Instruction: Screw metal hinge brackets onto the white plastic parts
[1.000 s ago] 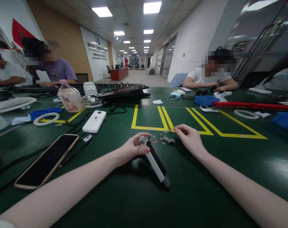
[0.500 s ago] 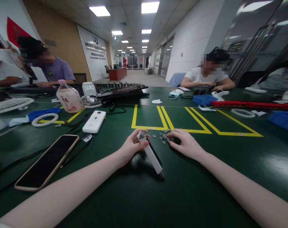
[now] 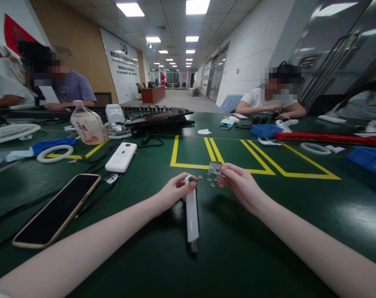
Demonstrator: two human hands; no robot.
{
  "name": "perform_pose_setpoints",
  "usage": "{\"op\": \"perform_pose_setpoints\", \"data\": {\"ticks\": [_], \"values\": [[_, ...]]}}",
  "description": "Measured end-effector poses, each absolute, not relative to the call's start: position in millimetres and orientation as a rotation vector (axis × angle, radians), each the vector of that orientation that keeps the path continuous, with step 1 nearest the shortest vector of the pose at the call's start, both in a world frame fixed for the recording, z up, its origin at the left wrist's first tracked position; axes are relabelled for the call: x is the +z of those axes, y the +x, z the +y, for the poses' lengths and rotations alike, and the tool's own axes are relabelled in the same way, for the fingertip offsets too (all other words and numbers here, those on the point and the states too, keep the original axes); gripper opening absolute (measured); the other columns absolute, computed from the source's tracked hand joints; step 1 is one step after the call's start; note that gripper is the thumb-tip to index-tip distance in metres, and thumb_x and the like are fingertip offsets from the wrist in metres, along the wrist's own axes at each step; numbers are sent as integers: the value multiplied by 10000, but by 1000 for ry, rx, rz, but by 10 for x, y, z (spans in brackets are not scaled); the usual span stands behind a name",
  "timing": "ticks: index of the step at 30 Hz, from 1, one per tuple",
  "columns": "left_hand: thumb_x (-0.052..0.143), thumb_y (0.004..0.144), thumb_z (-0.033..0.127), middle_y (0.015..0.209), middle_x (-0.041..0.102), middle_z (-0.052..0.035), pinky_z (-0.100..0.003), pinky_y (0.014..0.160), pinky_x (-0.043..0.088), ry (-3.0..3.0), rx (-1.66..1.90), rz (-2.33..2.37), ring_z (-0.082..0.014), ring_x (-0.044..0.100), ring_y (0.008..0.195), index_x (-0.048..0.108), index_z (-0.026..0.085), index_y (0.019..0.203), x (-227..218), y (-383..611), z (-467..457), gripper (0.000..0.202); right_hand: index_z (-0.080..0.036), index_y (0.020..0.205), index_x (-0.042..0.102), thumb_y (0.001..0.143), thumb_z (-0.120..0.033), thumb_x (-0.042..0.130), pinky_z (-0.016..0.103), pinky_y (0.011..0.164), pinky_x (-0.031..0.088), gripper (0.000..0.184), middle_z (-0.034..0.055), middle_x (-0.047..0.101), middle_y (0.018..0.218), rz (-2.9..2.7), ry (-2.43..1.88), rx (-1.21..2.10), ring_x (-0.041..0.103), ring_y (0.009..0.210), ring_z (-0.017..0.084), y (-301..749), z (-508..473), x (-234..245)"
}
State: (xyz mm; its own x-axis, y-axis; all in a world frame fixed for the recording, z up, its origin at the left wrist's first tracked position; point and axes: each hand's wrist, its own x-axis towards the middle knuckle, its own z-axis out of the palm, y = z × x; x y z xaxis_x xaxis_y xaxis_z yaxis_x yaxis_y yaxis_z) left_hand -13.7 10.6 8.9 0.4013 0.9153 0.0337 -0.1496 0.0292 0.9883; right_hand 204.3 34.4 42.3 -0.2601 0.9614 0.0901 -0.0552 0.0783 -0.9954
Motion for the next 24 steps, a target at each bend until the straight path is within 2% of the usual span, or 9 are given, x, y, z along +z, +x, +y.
{"op": "perform_pose_setpoints", "data": {"ticks": [4,10,17,24], "values": [[688,728,638,846,591,-34,-239,618,407,1426,817,805,-142,526,712,630,158,995,149,-135,86,553,-146,816,594,712,-449,791,231,586,445,376,16,570,739,-1396,-888,1521,519,633,114,1907,171,540],[680,772,567,838,573,-27,-229,581,389,1464,744,767,-132,506,691,619,151,967,154,-116,49,464,-149,907,590,716,-390,810,246,623,475,379,29,622,801,-1389,-838,1629,573,677,130,1796,48,572],[686,768,567,796,550,-15,-225,563,381,1474,753,751,-126,503,674,610,142,958,120,-109,67,472,-154,906,582,732,-383,797,254,637,491,359,17,629,783,-1423,-831,1602,593,685,136,1780,28,574],[655,811,543,917,606,-52,-217,557,381,1527,764,718,-122,489,679,623,155,1040,117,-114,67,452,-158,927,587,785,-381,730,270,654,505,301,34,651,827,-1624,-891,1467,595,671,135,1761,-19,631]]}}
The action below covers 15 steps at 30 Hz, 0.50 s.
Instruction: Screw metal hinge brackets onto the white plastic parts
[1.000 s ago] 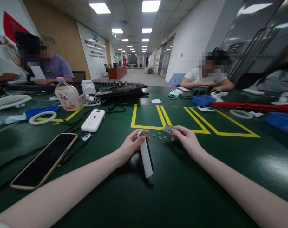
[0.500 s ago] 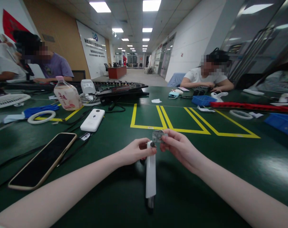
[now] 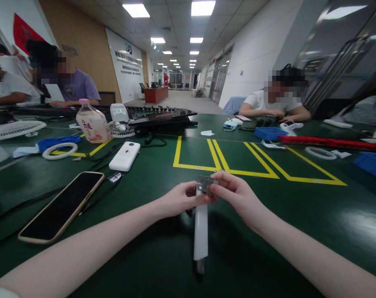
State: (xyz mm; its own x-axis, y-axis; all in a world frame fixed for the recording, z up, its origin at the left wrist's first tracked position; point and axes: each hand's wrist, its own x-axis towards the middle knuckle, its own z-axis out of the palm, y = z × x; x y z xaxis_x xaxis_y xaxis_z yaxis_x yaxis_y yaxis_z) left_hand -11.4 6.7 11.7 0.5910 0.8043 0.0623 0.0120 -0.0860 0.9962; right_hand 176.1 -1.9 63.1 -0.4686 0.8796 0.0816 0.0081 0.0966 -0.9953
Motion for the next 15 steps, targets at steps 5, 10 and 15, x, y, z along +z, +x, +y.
{"op": "perform_pose_setpoints", "data": {"ticks": [5,10,15], "values": [[660,814,518,966,645,-58,-233,619,405,1529,795,685,-142,541,744,639,165,1045,116,-105,68,422,-166,929,615,809,-367,694,254,598,505,248,30,636,805,-1739,-897,1333,571,625,122,1736,-39,677],[656,821,507,968,656,-69,-245,651,422,1522,804,668,-155,571,776,646,158,1028,124,-92,66,406,-167,910,625,792,-395,700,270,602,505,267,19,606,738,-1720,-954,1346,558,600,128,1718,-28,662],[697,778,523,865,605,-37,-231,588,387,1502,780,784,-138,522,715,638,154,1018,96,-116,68,444,-164,808,581,790,-379,643,279,671,504,225,34,598,768,-1642,-994,1242,574,694,152,1742,-8,669]]}}
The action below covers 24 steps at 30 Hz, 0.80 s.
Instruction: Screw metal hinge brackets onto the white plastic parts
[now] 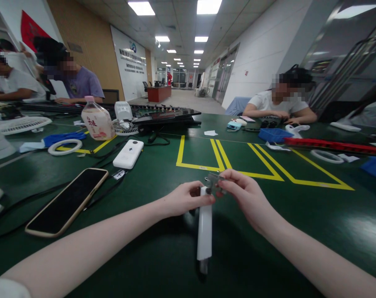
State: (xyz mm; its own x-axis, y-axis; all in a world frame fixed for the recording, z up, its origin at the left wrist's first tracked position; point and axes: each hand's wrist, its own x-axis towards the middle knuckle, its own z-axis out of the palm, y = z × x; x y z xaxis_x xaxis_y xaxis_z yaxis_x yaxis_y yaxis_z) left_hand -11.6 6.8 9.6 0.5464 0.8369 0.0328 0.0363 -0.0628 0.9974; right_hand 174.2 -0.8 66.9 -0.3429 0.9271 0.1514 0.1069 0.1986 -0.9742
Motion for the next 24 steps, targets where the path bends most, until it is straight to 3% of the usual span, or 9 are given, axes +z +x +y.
{"op": "perform_pose_setpoints", "data": {"ticks": [6,10,15,19,24], "values": [[696,780,511,842,570,-19,-228,603,389,1488,751,812,-132,510,713,613,159,1000,138,-124,41,424,-172,775,497,768,-375,599,292,679,519,227,64,620,847,-1550,-1008,1112,588,733,177,1833,112,714],[639,825,525,865,569,-24,-228,599,390,1537,748,823,-145,518,733,598,167,1029,176,-126,4,414,-179,879,542,753,-350,627,303,638,521,229,67,636,833,-1684,-1147,1054,603,727,204,1987,354,588],[535,880,579,824,542,-5,-237,607,372,1648,775,861,-150,497,722,592,186,1035,192,-141,-39,426,-155,1044,636,792,-337,593,333,672,496,313,84,650,926,-1975,-1413,610,612,773,228,2327,695,293],[503,880,624,841,560,-13,-245,611,374,1674,762,866,-163,515,736,584,194,1058,192,-155,-48,472,-155,1146,630,860,-345,537,340,635,470,356,81,641,877,-2146,-1567,430,597,728,229,2483,810,159],[498,880,630,851,564,-19,-253,615,389,1668,758,873,-173,523,747,580,196,1083,173,-160,-40,485,-143,1053,659,915,-326,467,394,797,477,299,128,583,1094,-2340,-1352,46,560,983,271,2474,787,146]]}}
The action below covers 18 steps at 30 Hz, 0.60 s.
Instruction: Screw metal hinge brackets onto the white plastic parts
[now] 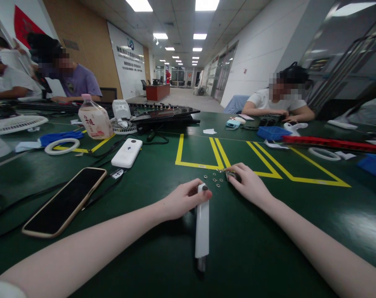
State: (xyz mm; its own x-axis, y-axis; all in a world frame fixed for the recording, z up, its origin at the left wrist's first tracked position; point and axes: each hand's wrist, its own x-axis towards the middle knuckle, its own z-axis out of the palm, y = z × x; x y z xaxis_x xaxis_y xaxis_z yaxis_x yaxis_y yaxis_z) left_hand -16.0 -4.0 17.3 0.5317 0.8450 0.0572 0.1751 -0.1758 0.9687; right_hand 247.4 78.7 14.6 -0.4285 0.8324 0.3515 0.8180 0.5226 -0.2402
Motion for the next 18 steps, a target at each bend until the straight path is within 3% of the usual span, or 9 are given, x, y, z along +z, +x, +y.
{"op": "perform_pose_setpoints", "data": {"ticks": [7,18], "values": [[486,896,606,838,543,-10,-246,615,379,1698,778,877,-163,499,738,579,189,1062,150,-151,-33,458,-188,1001,704,896,-210,535,454,882,406,200,93,597,1050,-2672,-1082,-226,531,1011,276,2419,712,286],[500,905,580,811,529,5,-230,593,354,1721,775,880,-140,485,703,576,181,1049,157,-143,-22,431,-148,885,700,921,-121,544,422,919,426,162,83,598,1049,-2745,-971,-439,537,1032,252,2328,704,268]]}}
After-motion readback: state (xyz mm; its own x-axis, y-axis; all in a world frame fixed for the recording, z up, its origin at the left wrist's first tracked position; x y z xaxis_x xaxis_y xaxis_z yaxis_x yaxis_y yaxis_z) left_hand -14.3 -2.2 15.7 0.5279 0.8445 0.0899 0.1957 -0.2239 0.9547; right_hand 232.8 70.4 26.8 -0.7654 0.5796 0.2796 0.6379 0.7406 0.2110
